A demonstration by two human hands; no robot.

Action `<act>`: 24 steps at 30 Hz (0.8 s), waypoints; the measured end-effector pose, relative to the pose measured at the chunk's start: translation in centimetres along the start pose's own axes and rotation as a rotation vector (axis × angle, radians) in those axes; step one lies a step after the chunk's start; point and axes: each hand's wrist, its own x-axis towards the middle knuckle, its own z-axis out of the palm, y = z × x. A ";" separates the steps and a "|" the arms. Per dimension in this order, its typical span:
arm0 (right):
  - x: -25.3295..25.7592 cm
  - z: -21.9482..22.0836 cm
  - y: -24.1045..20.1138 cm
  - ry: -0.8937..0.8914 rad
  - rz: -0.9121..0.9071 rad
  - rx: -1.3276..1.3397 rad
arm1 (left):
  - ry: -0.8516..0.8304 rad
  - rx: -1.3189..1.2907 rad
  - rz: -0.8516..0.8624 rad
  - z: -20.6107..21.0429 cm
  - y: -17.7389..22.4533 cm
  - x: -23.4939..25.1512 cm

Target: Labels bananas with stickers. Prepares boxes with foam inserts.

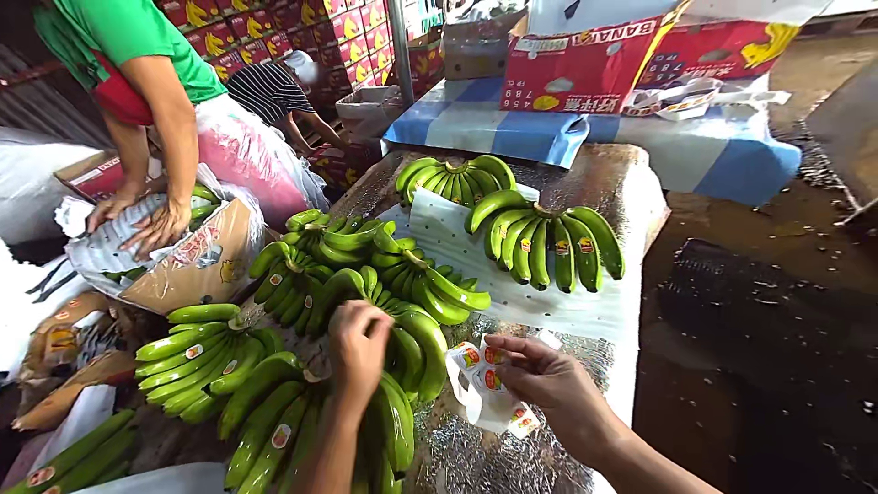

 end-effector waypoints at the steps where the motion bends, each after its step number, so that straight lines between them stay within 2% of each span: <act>1: -0.1 0.3 0.0 -0.019 0.013 -0.006 | -0.039 -0.103 0.110 0.2 2.4 -1.1; 3: -0.6 0.7 -0.1 -0.082 0.061 0.011 | -0.138 -0.145 0.344 1.1 5.7 -3.2; 5: -1.1 1.0 -0.3 -0.163 0.155 0.131 | -0.136 0.009 0.538 1.8 7.0 -4.3; 8: -2.1 1.3 -0.6 -0.231 0.304 0.302 | -0.018 0.128 0.641 2.1 7.0 -4.8; 12: -3.2 1.2 0.2 -0.221 0.331 0.447 | 0.084 0.131 0.673 2.1 7.0 -6.0; 14: -3.8 1.3 0.4 -0.226 0.335 0.490 | 0.097 0.100 0.633 2.3 6.9 -6.7; 18: -4.5 1.4 0.5 -0.146 0.434 0.459 | -0.029 0.003 0.538 2.4 6.8 -7.9; 21: -4.4 1.1 1.2 -0.169 0.463 0.421 | -0.141 -0.094 0.455 1.9 6.2 -7.8; 24: -4.7 1.7 0.9 -0.193 0.475 0.438 | -0.150 -0.011 0.491 1.2 6.5 -7.4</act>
